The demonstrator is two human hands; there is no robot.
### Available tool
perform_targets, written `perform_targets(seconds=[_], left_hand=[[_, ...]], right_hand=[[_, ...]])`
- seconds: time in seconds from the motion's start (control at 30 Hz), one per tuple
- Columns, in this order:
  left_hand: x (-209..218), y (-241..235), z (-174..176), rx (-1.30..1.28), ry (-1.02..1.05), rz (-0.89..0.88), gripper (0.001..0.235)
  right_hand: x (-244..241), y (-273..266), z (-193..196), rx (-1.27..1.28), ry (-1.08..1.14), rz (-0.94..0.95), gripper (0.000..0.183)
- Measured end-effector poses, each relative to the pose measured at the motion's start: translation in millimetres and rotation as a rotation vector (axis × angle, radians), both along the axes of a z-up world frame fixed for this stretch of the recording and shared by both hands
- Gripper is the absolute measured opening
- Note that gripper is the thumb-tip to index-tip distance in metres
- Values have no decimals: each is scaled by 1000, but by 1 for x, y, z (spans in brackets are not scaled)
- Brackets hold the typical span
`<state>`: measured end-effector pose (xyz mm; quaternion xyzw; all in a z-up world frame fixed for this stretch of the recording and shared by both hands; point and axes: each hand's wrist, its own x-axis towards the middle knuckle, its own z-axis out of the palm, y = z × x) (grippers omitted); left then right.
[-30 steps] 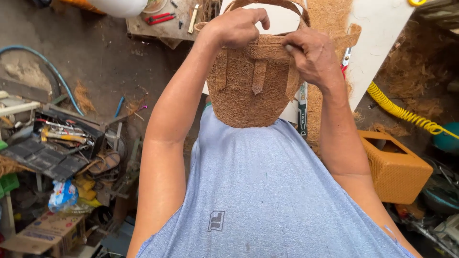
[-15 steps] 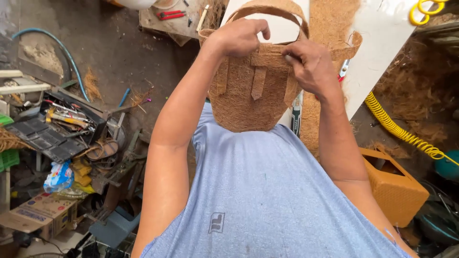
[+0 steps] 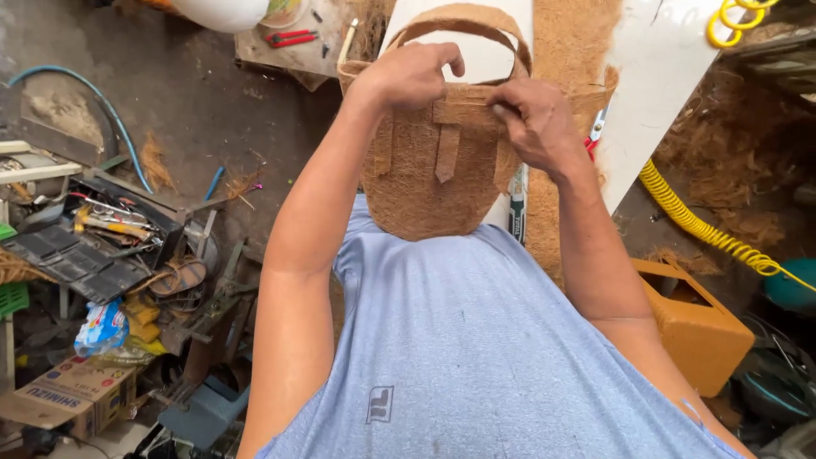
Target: The person assembles a cocofiber tote bag by hand, using red-handled scissors to trim excess material and a rubber mallet to secure straps. The person adjusts the bag's handles and front flap, then trims and folds a small strip of cocofiber to attach as a decorative element.
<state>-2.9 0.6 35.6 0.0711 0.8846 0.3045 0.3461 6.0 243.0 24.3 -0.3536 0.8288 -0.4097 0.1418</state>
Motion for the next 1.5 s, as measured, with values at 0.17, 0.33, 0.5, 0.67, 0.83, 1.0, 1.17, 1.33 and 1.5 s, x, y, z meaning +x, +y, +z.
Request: perform_targets(seconds=[0.17,0.33,0.5,0.67,0.83,1.0,1.17,1.33,1.5], left_hand=[[1,-3,9,-12,-47,42,55],[9,-9,13,15,-59,67,52],[5,-18,-10,69,-19,43,53],[10,-14,7,25,-88,106,51],[6,-15,6,76,-56,34,47],[3,-9,28,56,-157,78,48],[-1,-14,12,109,-145,36,51],[3,-21,5,117,-140,30,58],[4,-22,4,97,-114,-31,69]], right_hand=[[-1,-4,3,-25,-23,25,9],[2,4,4,-11,1,-24,11],[-1,6,22,-80,-22,-53,12],[6,0,14,-26,-36,-52,11],[6,-13,-1,-69,121,-62,9],[8,-15,-21,25,68,-110,5],[7,-15,-32,28,46,-143,4],[9,-16,-38,0,111,-131,3],[10,-17,-27,17,103,-131,5]])
